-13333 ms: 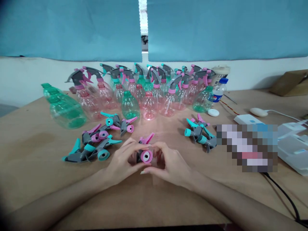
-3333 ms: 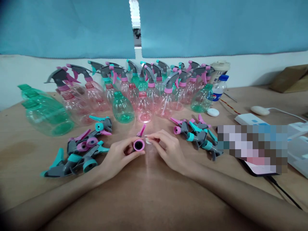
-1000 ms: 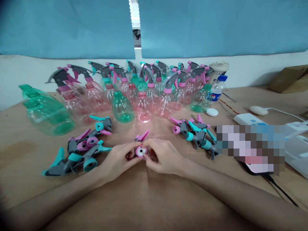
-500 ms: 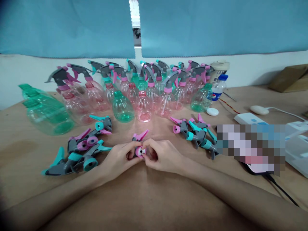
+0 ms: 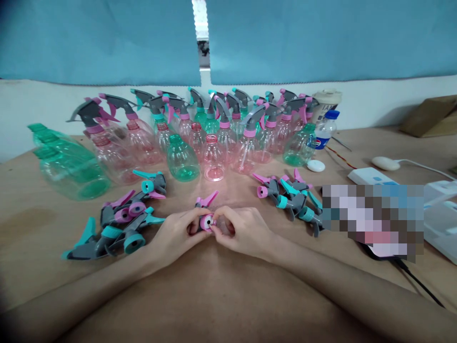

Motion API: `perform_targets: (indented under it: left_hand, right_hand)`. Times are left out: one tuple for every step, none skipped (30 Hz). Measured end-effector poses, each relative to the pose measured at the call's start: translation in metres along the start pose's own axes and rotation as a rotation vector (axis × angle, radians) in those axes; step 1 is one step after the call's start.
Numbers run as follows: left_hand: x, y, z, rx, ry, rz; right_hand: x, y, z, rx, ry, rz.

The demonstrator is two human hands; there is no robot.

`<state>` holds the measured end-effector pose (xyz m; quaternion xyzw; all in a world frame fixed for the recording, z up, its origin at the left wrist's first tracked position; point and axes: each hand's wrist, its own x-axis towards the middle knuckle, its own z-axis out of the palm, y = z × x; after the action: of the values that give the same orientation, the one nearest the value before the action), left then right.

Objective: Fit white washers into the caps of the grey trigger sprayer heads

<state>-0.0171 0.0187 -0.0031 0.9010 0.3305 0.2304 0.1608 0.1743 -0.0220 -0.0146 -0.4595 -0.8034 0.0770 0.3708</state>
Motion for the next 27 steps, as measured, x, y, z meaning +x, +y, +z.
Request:
perform_targets:
  left_hand:
    - [0.0, -0.0002, 0.0001, 0.002, 0.0, 0.0]
    - [0.0, -0.0004, 0.0001, 0.004, 0.0, -0.001]
    - [0.0, -0.0006, 0.0002, 0.007, -0.002, -0.001]
    - [0.0, -0.0008, 0.0003, 0.009, -0.005, -0.003]
    - [0.0, -0.001, 0.0003, 0.009, -0.009, -0.005]
    - [0.0, -0.0011, 0.0004, 0.008, -0.01, -0.008]
    - [0.0, -0.0012, 0.0004, 0.005, -0.014, -0.011]
    - [0.0, -0.0013, 0.0005, 0.002, -0.017, -0.015]
    - [0.0, -0.0013, 0.0005, -0.001, -0.017, -0.02]
    - [0.0, -0.0012, 0.0004, -0.005, -0.016, -0.024]
    - [-0.0001, -0.0011, 0.0004, -0.01, -0.016, -0.026]
    - [-0.0001, -0.0009, 0.0003, -0.017, -0.015, -0.027]
    - [0.0, -0.0008, 0.0002, -0.024, -0.015, -0.027]
    - [0.0, -0.0006, 0.0001, -0.031, -0.015, -0.025]
    - [0.0001, -0.0005, 0.0, -0.036, -0.017, -0.023]
    - [0.0002, -0.0005, 0.0, -0.039, -0.016, -0.023]
    - [0.0003, -0.0005, 0.0, -0.041, -0.013, -0.025]
    - [0.0004, -0.0007, 0.0, -0.042, -0.009, -0.027]
    - [0.0006, -0.0009, 0.0, -0.043, -0.005, -0.029]
    - [0.0007, -0.0011, 0.0, -0.045, -0.002, -0.031]
    - [0.0008, -0.0012, 0.0, -0.048, 0.001, -0.031]
    - [0.001, -0.0014, 0.0, -0.051, 0.003, -0.031]
    - [0.001, -0.0014, -0.0001, -0.053, 0.004, -0.032]
    - [0.0011, -0.0014, -0.0001, -0.053, 0.007, -0.034]
    - [0.0011, -0.0014, -0.0002, -0.053, 0.01, -0.038]
    - [0.001, -0.0013, -0.0003, -0.052, 0.014, -0.042]
    - [0.0009, -0.0011, -0.0003, -0.052, 0.018, -0.046]
  right_hand:
    - [-0.0001, 0.0002, 0.0002, 0.0, 0.0, -0.002]
    - [-0.0004, 0.0007, 0.0006, 0.0, -0.004, -0.008]
    - [-0.0007, 0.0012, 0.001, 0.0, -0.01, -0.016]
    - [-0.001, 0.0018, 0.0015, 0.002, -0.016, -0.025]
    - [-0.0014, 0.0024, 0.002, 0.005, -0.019, -0.036]
    - [-0.0016, 0.0028, 0.0023, 0.007, -0.02, -0.044]
    - [-0.0018, 0.003, 0.0026, 0.009, -0.018, -0.05]
    - [-0.0018, 0.003, 0.0027, 0.012, -0.014, -0.054]
    - [-0.0018, 0.003, 0.0026, 0.015, -0.008, -0.057]
    - [-0.0017, 0.0028, 0.0026, 0.017, -0.003, -0.058]
    - [-0.0016, 0.0026, 0.0024, 0.018, 0.003, -0.057]
    - [-0.0016, 0.0025, 0.0023, 0.019, 0.009, -0.057]
    - [-0.0015, 0.0025, 0.0022, 0.019, 0.013, -0.056]
    - [-0.0016, 0.0025, 0.0022, 0.018, 0.012, -0.056]
    - [-0.0017, 0.0026, 0.0022, 0.019, 0.01, -0.055]
    - [-0.0018, 0.0026, 0.0022, 0.02, 0.008, -0.054]
    - [-0.0019, 0.0027, 0.0023, 0.022, 0.006, -0.053]
    - [-0.0021, 0.0027, 0.0023, 0.021, 0.004, -0.051]
    - [-0.0023, 0.0026, 0.0023, 0.019, 0.004, -0.048]
    - [-0.0024, 0.0024, 0.0023, 0.016, 0.004, -0.046]
    - [-0.0025, 0.0021, 0.0021, 0.015, 0.004, -0.045]
    - [-0.0025, 0.0018, 0.0019, 0.017, 0.001, -0.046]
    - [-0.0025, 0.0014, 0.0016, 0.02, 0.001, -0.047]
    - [-0.0024, 0.001, 0.0013, 0.025, 0.001, -0.049]
    - [-0.0023, 0.0006, 0.0009, 0.031, -0.001, -0.052]
    - [-0.0022, 0.0002, 0.0005, 0.036, -0.003, -0.052]
    - [-0.0021, 0.0, 0.0002, 0.041, -0.005, -0.049]
